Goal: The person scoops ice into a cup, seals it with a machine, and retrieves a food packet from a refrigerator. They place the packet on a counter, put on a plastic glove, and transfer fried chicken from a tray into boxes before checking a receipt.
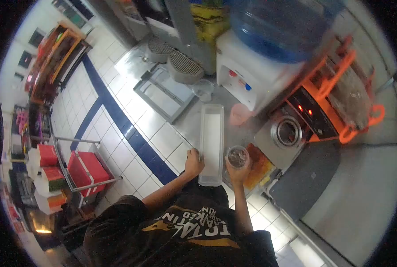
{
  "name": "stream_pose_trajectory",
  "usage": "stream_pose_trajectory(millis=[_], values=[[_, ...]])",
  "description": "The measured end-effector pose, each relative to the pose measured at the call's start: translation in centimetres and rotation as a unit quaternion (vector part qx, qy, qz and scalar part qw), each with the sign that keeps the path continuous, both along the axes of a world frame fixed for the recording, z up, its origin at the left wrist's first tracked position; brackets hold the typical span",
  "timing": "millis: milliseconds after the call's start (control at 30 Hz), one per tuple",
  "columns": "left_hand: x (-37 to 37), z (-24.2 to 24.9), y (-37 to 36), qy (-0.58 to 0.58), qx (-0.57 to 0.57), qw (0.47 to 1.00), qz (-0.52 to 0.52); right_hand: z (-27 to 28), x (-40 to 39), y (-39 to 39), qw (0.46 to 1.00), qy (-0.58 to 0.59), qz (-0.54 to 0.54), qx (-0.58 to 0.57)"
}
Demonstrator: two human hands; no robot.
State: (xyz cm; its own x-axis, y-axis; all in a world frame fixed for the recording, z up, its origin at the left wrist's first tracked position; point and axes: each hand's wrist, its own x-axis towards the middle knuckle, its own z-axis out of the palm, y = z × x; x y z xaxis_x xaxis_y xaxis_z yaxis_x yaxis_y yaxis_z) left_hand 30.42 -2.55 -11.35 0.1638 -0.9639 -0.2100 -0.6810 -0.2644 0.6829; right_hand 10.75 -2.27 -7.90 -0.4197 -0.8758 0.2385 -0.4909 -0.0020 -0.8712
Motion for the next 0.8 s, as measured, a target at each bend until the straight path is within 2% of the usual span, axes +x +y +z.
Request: stream_pose_trajectory(millis=[100, 233, 333, 433, 467, 533, 600, 633, 700, 767, 800], values=[[0.9, -1.0, 1.0, -0.003, 0.058, 0.998, -0.013, -1.6, -0.3, -1.1, 0.999, 0.030, 0.002, 0.011], [4.1, 1.0, 4.3, 0.103, 0.017, 0.994, 0.023, -1.9, 0.1, -1.4, 0.999, 0.007, 0.021, 0.040], [7.8, 2.5, 7.3, 0.126, -0.044, 0.990, 0.038, -2.2, 0.7, -1.8, 0.999, 0.018, 0.017, 0.033], [10.3, 2.6, 6.8, 0.053, -0.065, 0.986, 0.144, -2.0, 1.7, -2.2, 0.998, 0.031, 0.007, 0.048], [11.5, 2.4, 4.8, 0.112, -0.146, 0.972, 0.145, -1.9, 1.8, -2.0, 0.998, 0.035, 0.005, 0.058], [12.9, 4.8, -2.0, 0.136, -0.197, 0.952, 0.194, -1.3, 2.5, -1.8, 0.998, 0.028, 0.016, 0.054], [15.5, 1.0, -9.6, 0.076, -0.239, 0.936, 0.248, -0.2, 3.4, -2.5, 0.999, 0.027, 0.022, 0.038], [17.2, -2.1, -13.5, 0.017, -0.327, 0.916, 0.231, 0.9, 3.9, -2.4, 0.999, 0.029, 0.021, 0.034], [17.8, 1.8, -19.1, 0.154, -0.182, 0.911, 0.336, 1.7, 4.7, -1.8, 0.999, 0.036, 0.019, 0.026], [19.1, -0.5, -23.7, 0.129, -0.184, 0.896, 0.382, 1.7, 5.4, -1.2, 0.999, 0.047, 0.005, 0.019], [19.5, -2.9, -25.7, 0.087, -0.233, 0.882, 0.400, 2.2, 6.1, -0.9, 1.000, 0.009, 0.011, 0.006]])
